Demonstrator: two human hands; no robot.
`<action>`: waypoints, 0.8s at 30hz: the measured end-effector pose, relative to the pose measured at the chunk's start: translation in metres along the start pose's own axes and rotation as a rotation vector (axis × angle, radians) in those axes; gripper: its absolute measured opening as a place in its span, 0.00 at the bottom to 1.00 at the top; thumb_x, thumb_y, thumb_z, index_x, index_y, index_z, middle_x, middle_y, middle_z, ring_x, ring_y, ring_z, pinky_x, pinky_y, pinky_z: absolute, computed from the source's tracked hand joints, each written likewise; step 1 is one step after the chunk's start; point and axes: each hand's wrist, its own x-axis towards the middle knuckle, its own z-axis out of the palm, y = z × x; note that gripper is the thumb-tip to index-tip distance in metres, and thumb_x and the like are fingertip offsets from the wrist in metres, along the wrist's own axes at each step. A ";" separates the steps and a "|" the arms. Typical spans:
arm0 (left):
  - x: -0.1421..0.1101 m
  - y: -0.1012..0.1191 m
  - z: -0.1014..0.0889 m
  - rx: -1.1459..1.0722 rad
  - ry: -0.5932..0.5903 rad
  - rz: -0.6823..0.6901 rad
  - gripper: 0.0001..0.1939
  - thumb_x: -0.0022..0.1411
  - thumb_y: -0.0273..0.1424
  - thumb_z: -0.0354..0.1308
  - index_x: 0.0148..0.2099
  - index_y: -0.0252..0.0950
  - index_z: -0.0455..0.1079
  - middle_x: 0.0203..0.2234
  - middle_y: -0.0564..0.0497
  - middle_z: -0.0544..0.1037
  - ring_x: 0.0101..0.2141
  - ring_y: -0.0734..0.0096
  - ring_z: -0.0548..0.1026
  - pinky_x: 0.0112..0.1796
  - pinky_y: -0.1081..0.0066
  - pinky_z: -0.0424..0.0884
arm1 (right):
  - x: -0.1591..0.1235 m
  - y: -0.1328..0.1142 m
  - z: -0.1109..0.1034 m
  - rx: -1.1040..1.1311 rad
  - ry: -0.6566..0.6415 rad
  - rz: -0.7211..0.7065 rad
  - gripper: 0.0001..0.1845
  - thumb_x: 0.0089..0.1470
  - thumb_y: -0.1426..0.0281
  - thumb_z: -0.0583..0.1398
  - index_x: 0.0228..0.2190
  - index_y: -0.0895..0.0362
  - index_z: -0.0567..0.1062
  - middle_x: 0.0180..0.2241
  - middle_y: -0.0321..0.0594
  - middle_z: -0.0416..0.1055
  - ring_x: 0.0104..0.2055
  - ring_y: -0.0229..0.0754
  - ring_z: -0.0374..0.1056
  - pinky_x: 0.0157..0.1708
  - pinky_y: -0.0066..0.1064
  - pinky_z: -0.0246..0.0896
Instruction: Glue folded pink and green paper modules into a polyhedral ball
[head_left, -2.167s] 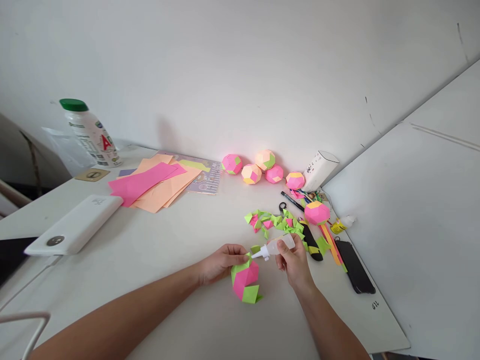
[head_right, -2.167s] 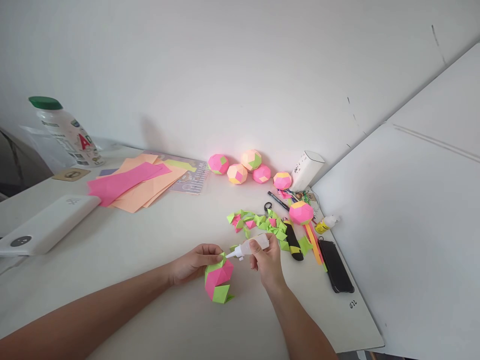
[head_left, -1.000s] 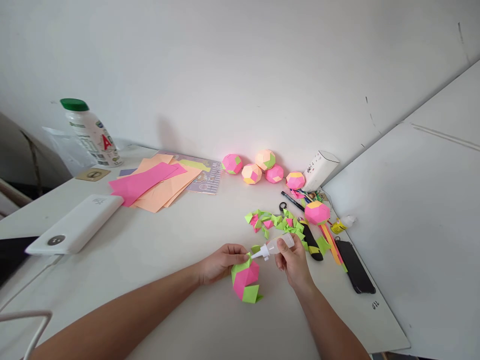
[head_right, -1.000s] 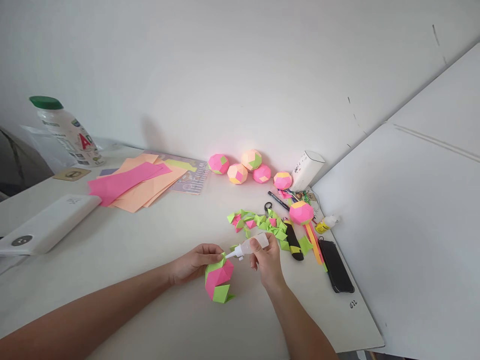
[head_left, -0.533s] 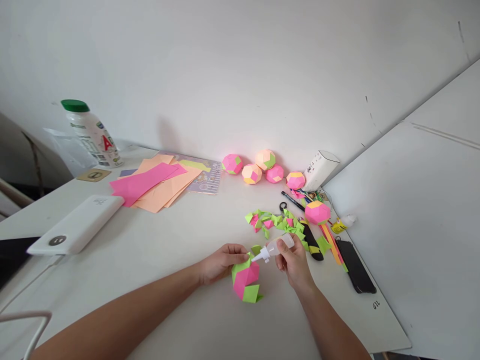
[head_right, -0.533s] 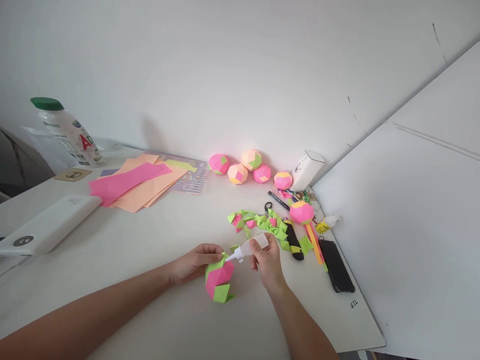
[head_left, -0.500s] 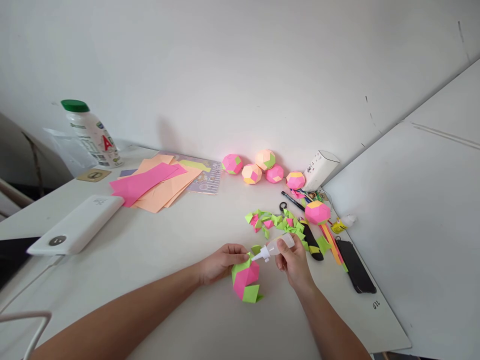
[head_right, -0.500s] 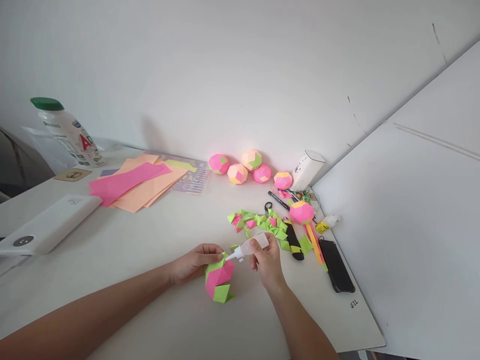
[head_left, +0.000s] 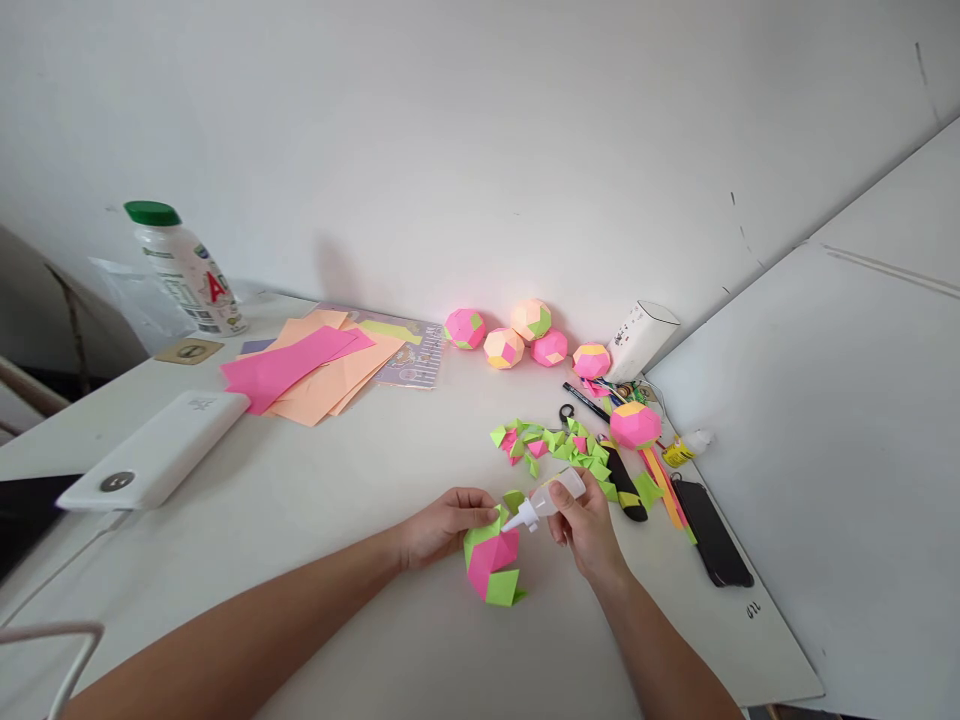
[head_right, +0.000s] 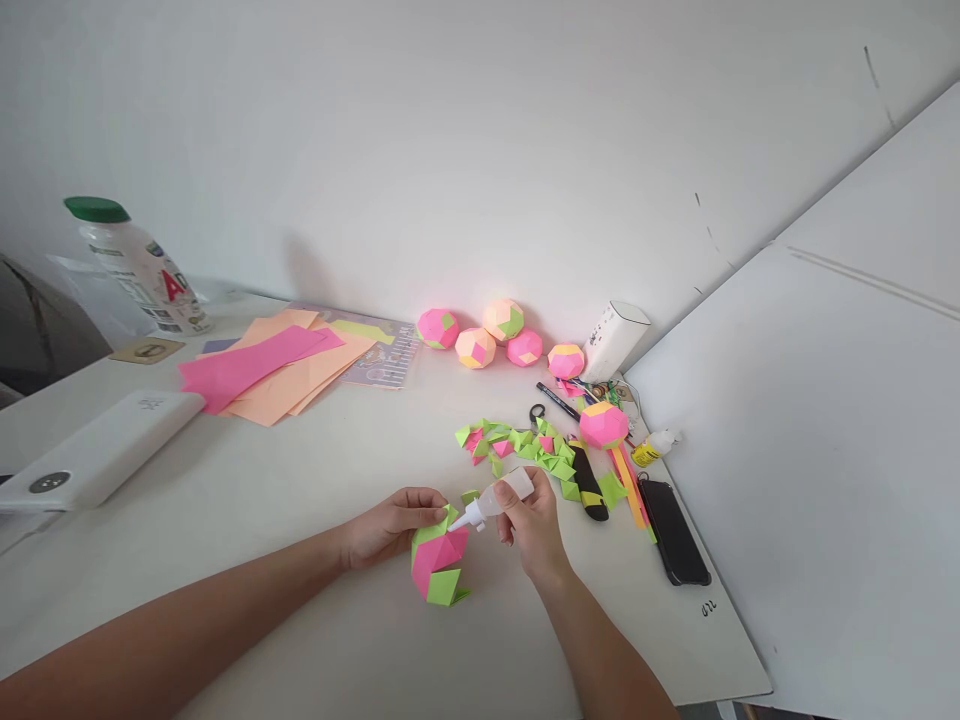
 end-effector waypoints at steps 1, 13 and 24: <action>0.000 0.000 0.000 0.002 0.003 -0.003 0.11 0.44 0.35 0.68 0.27 0.33 0.73 0.22 0.52 0.74 0.24 0.73 0.68 0.30 0.72 0.62 | 0.000 0.000 0.000 0.002 0.000 -0.006 0.20 0.47 0.57 0.64 0.30 0.54 0.61 0.18 0.27 0.66 0.12 0.29 0.53 0.12 0.22 0.47; 0.001 -0.001 -0.001 0.019 -0.008 -0.003 0.10 0.45 0.34 0.68 0.27 0.33 0.73 0.21 0.53 0.74 0.24 0.74 0.68 0.30 0.72 0.61 | 0.001 0.001 -0.001 0.008 0.014 -0.059 0.19 0.47 0.59 0.64 0.31 0.53 0.60 0.25 0.33 0.73 0.13 0.28 0.56 0.13 0.22 0.50; 0.001 -0.001 -0.002 0.011 -0.021 -0.002 0.10 0.47 0.34 0.67 0.27 0.33 0.73 0.21 0.53 0.73 0.24 0.75 0.68 0.30 0.73 0.61 | -0.001 0.003 -0.001 0.025 0.007 -0.122 0.18 0.49 0.61 0.64 0.32 0.53 0.59 0.28 0.33 0.73 0.15 0.29 0.58 0.15 0.23 0.52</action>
